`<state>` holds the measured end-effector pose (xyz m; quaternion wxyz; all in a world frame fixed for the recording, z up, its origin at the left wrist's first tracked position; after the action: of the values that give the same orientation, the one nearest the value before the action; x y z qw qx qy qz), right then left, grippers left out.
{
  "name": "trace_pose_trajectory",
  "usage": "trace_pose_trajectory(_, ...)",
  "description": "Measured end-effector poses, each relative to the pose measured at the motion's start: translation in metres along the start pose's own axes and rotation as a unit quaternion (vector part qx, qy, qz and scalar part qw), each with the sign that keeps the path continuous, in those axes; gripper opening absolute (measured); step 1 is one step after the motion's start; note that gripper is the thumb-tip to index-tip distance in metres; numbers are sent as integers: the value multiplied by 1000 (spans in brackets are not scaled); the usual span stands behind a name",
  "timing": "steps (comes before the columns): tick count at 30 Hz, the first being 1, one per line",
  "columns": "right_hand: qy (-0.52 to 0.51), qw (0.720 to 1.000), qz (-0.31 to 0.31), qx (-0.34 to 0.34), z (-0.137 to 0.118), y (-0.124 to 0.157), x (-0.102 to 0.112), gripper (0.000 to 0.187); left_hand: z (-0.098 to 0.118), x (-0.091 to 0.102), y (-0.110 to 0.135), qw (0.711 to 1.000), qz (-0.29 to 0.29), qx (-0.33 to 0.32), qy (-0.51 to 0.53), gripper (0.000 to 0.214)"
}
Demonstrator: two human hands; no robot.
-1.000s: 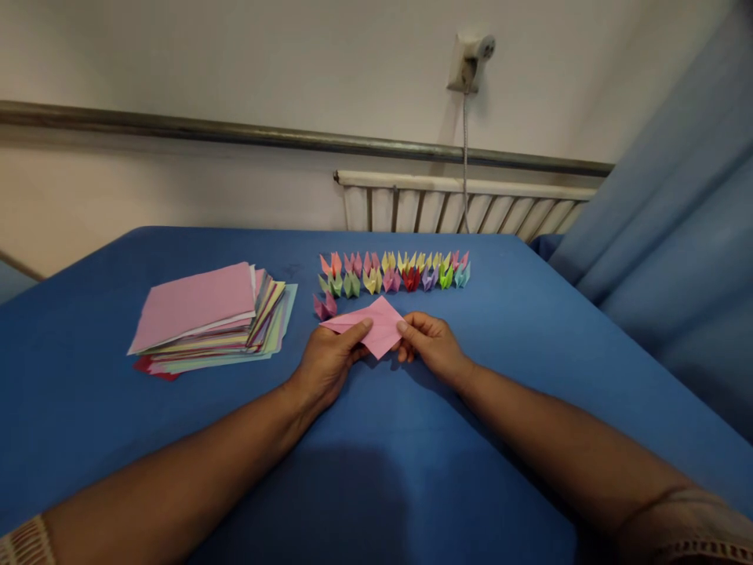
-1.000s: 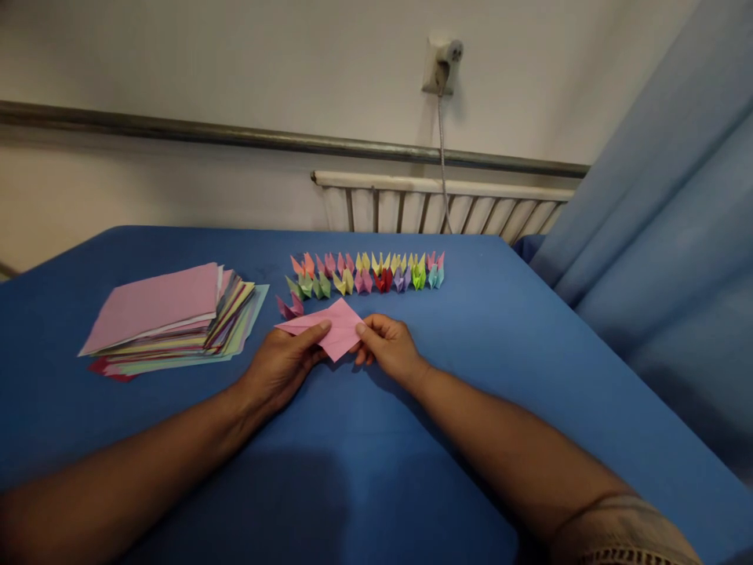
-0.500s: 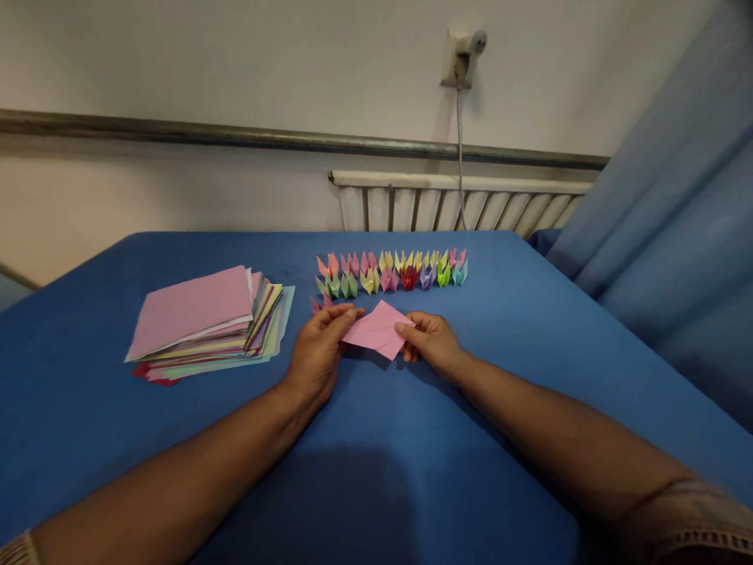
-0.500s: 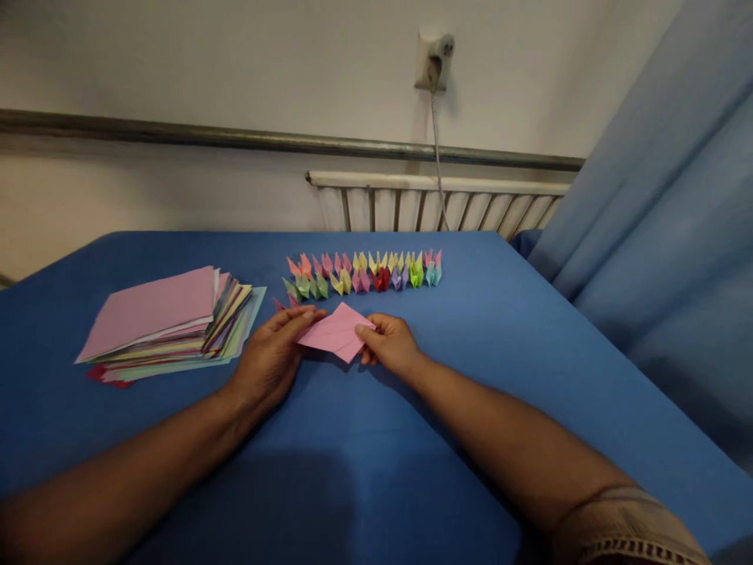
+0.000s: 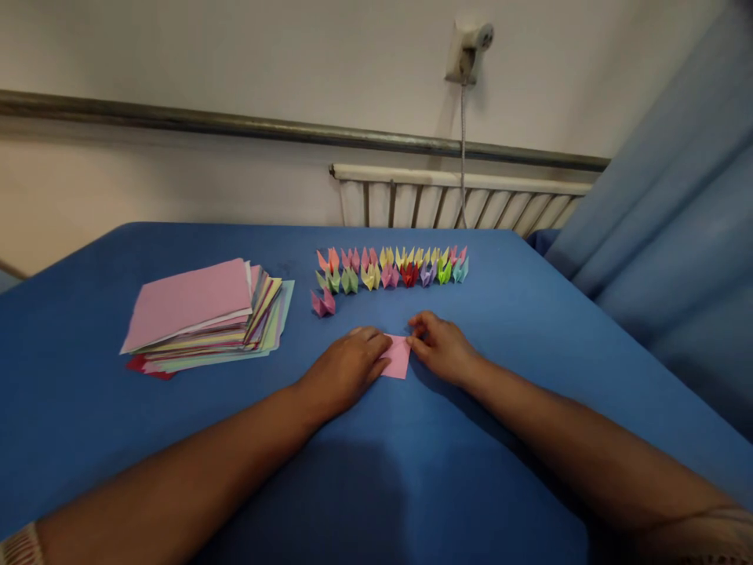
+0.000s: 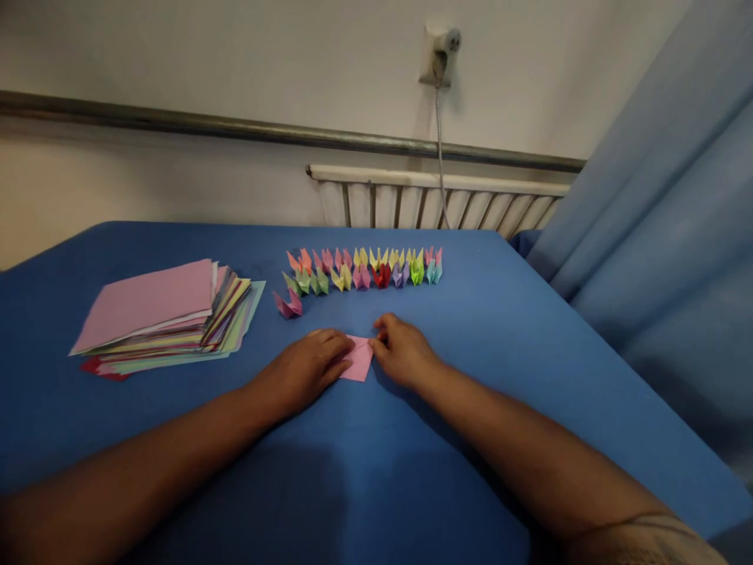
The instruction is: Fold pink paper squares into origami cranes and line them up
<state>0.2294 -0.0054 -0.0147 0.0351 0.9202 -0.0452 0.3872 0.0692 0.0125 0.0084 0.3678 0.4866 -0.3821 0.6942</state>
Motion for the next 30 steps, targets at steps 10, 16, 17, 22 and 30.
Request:
trace_pose_trajectory(10, 229, 957, -22, 174, -15, 46, -6, 44, 0, -1, -3, 996, -44, -15, -77, 25)
trace_pose_trajectory(16, 276, 947, -14, 162, -20, 43, -4, 39, 4, 2, -1, 995, -63, -8, -83, 19)
trace_pose_trajectory(17, 280, 946, -14, 162, -20, 43, -3, 39, 4, 2, -1, 995, -62, -7, -84, 19)
trace_pose_trajectory(22, 293, 943, -20, 157, -22, 44, -2, 39, 3, 1, -5, 992, -71, -7, -102, 22)
trace_pose_trajectory(30, 294, 946, -20, 135, -21, 42, 1, 38, 2, -1, -5, 990, -73, -18, -115, 26)
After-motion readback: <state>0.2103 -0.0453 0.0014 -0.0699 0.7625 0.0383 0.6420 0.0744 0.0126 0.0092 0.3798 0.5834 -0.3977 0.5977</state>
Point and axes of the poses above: each hand's wrist, its own y-axis away from the middle knuckle, its own x-axis out of the back of the hand, z = x × y, the point moved 5 cm from there along -y, towards the middle knuckle, and after that the axes turned 9 degrees about -x, right-handed, at the moved point
